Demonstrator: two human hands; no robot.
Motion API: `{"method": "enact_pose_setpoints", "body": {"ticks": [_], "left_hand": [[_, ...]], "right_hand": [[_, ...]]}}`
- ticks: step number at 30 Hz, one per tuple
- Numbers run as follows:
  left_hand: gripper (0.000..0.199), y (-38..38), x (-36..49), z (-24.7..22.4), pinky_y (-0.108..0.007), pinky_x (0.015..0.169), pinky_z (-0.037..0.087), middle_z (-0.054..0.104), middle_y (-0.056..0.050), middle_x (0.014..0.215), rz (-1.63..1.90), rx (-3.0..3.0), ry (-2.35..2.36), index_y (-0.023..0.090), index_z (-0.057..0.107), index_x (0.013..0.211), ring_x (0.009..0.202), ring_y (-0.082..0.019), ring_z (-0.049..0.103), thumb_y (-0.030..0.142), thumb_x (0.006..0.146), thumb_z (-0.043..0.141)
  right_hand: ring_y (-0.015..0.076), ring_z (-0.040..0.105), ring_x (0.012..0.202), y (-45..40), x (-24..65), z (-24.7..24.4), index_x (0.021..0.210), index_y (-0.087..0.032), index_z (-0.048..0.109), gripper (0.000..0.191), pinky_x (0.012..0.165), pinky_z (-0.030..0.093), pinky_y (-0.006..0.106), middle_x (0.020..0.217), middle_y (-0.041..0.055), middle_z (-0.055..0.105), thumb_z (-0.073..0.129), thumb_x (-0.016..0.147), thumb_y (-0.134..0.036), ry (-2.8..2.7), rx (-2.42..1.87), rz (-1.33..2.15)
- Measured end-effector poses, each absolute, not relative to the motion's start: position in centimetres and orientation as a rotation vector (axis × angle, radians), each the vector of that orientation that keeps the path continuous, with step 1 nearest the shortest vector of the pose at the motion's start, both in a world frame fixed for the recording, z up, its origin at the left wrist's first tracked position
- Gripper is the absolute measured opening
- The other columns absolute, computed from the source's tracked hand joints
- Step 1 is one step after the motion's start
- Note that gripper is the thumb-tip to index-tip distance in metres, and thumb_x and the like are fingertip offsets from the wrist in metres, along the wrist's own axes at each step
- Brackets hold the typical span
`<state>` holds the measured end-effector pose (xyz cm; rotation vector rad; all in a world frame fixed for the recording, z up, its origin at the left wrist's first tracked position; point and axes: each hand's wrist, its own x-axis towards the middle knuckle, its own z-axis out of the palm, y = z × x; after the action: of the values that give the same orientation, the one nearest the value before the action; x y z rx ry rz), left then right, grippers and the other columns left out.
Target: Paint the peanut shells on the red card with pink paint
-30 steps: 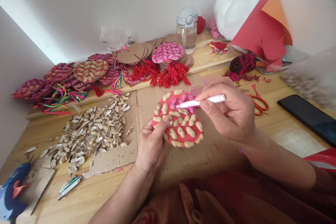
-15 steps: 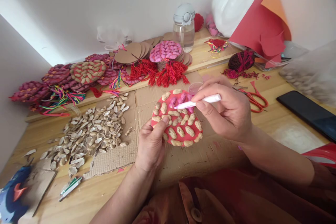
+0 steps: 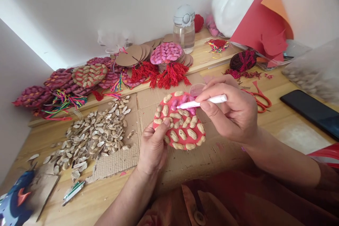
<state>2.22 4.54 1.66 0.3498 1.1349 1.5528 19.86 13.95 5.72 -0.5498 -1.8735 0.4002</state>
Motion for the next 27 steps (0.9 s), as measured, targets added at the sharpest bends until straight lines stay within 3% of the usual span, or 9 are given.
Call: {"method": "enact_pose_setpoints", "body": {"ticks": [19, 27], "left_hand": [[0.033, 4.28, 1.92, 1.32, -0.043, 0.097, 0.066, 0.087, -0.010, 0.098, 1.518, 0.351, 1.145, 0.018, 0.084, 0.092, 0.102, -0.034, 0.083, 0.037, 0.068, 0.099], [0.033, 4.43, 1.88, 1.22, -0.041, 0.099, 0.066, 0.087, -0.010, 0.097, 1.552, 0.326, 1.121, 0.017, 0.084, 0.091, 0.096, -0.031, 0.084, 0.035, 0.069, 0.099]], "right_hand": [[0.0220, 0.066, 0.091, 14.23, 19.87, 5.58, 0.098, -0.027, 0.073, 0.006, 0.089, 0.052, 0.044, 0.091, 0.0019, 0.077, 0.068, 0.097, -0.023, -1.812, -0.573, 0.504], [0.0201, 0.065, 0.089, 14.17, 19.77, 5.54, 0.098, -0.021, 0.074, 0.005, 0.086, 0.052, 0.042, 0.090, 0.0033, 0.075, 0.069, 0.096, -0.021, -1.815, -0.484, 0.572]]}}
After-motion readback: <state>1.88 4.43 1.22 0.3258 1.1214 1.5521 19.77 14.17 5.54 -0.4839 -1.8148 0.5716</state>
